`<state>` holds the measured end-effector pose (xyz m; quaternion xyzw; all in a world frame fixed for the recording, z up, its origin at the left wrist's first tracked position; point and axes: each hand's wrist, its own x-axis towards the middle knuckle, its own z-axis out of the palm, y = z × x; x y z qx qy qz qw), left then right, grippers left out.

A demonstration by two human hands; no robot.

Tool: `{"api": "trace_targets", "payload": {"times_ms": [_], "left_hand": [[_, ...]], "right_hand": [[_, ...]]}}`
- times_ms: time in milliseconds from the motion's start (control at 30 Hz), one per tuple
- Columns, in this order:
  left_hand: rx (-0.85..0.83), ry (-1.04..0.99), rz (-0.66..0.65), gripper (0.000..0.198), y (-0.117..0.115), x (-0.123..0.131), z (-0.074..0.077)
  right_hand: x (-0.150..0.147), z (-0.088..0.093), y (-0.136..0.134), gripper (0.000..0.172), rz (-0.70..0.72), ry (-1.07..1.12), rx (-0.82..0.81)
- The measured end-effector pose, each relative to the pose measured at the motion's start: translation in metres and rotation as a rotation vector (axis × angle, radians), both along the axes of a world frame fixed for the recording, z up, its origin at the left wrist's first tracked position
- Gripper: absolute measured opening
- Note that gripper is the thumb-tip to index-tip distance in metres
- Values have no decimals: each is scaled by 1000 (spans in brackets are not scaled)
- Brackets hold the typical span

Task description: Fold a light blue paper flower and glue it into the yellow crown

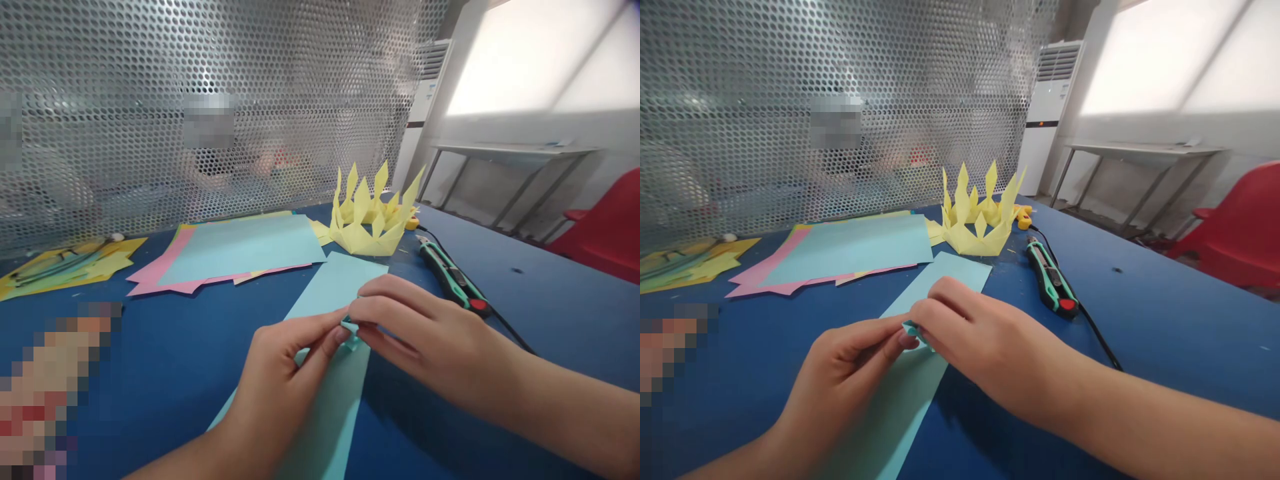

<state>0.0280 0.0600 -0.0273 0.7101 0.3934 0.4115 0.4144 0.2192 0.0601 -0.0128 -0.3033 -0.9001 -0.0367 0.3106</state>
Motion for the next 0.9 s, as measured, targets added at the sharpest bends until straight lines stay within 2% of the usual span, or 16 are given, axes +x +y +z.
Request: {"api": "trace_targets", "payload": {"times_ms": [233,333,533,767,900], "left_hand": [[1,11,11,21,1,1,1],[3,0,26,20,1,2,2],[-17,-7,50,19,0,4,4],[-4,-11,48,18,0,3,4],[24,-3,-9,20,-1,3,4]], "right_hand": [[-2,-2,4,14,18,18,-106],[-2,-3,4,13,32,95,-160],[-4,1,3,21,22,175,-333],[-5,-2,1,17,45,219,-308],[-4,1,-1,16,55,192,-241]]}}
